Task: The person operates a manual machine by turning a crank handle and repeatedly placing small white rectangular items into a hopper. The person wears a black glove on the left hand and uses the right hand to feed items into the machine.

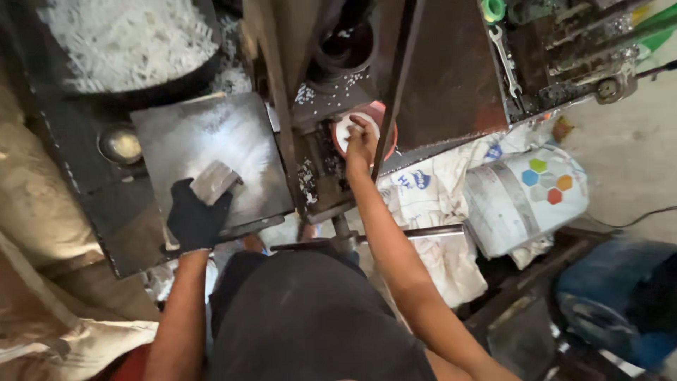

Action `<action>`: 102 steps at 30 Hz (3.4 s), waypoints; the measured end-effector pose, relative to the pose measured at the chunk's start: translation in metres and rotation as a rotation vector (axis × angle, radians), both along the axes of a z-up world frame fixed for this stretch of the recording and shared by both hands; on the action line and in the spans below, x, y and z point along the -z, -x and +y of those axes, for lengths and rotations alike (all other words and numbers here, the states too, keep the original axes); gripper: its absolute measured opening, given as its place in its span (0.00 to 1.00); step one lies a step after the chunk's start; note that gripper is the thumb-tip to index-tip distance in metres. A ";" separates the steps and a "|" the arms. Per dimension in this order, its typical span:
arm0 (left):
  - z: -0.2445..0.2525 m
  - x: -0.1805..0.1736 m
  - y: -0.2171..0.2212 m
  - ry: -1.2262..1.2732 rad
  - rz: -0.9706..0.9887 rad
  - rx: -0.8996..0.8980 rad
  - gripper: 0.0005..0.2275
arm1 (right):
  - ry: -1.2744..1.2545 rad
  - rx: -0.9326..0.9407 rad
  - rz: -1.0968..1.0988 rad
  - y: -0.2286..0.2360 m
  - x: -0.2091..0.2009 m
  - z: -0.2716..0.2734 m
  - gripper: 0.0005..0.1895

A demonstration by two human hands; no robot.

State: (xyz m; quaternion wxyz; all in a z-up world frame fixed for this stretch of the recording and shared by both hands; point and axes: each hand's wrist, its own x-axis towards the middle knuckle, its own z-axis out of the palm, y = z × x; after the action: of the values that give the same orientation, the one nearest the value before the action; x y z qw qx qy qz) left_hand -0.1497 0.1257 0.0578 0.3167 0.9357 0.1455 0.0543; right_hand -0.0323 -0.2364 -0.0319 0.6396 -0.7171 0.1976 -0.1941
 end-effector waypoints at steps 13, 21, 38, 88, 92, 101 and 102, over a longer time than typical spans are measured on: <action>0.012 0.019 -0.006 0.210 -0.175 -0.005 0.33 | 0.198 -0.005 0.081 0.053 -0.067 0.042 0.14; 0.070 0.078 0.035 1.206 0.118 -0.307 0.16 | 0.536 -0.704 -0.066 0.135 -0.100 0.184 0.29; 0.039 0.063 0.091 0.833 0.075 0.232 0.25 | 0.527 -0.653 0.080 0.117 -0.024 0.201 0.61; 0.037 0.039 -0.039 0.330 -0.059 0.391 0.48 | 0.905 -0.191 0.007 0.107 -0.134 0.070 0.14; 0.036 0.050 -0.049 0.817 0.217 0.242 0.35 | 0.894 -0.182 0.142 0.110 -0.129 0.070 0.22; 0.004 0.003 -0.055 1.731 0.542 -0.066 0.25 | 0.904 -0.146 0.048 0.113 -0.127 0.064 0.21; 0.005 -0.017 -0.057 1.638 0.476 0.050 0.28 | 0.902 -0.156 0.034 0.115 -0.127 0.064 0.21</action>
State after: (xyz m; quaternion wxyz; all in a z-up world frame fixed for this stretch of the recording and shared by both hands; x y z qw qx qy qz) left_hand -0.0927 0.1304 0.0752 0.8556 0.4007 0.1810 -0.2730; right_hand -0.1474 -0.1726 0.0948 0.2729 -0.9397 0.0494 -0.2002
